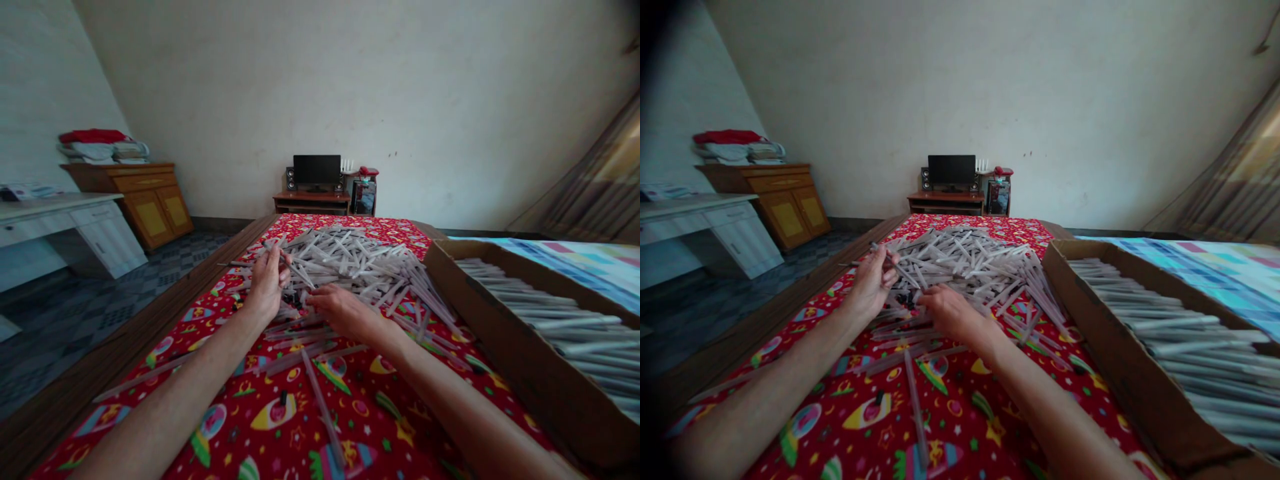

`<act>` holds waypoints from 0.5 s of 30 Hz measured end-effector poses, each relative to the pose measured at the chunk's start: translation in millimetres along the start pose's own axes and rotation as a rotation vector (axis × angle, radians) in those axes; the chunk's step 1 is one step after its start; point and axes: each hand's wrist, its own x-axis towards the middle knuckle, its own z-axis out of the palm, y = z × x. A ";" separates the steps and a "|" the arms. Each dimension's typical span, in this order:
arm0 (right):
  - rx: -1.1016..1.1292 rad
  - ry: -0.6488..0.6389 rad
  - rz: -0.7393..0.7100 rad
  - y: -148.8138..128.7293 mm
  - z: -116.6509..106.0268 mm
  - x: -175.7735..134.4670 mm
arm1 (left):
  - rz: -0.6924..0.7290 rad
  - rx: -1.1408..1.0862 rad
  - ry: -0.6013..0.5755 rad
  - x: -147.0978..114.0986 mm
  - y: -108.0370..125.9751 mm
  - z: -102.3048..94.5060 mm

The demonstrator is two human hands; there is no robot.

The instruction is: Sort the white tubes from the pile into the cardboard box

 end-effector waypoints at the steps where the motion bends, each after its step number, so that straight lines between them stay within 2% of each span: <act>1: -0.060 -0.031 -0.044 -0.1 5.4 1.2 | -0.002 0.005 -0.001 -0.7 -0.2 0.3; 4: -0.148 -0.070 -0.046 0.2 16.5 2.3 | -0.004 0.019 -0.006 -2.6 -0.4 0.9; 6: -0.092 -0.006 0.018 2.1 17.8 0.2 | -0.004 0.027 0.002 -3.3 0.8 1.3; 10: 0.130 0.178 0.161 5.3 8.4 -4.5 | 0.049 0.057 0.044 -2.9 5.6 2.4; 15: 0.500 0.289 0.227 -8.6 -4.3 -0.4 | 0.179 0.101 0.031 -4.1 9.6 4.8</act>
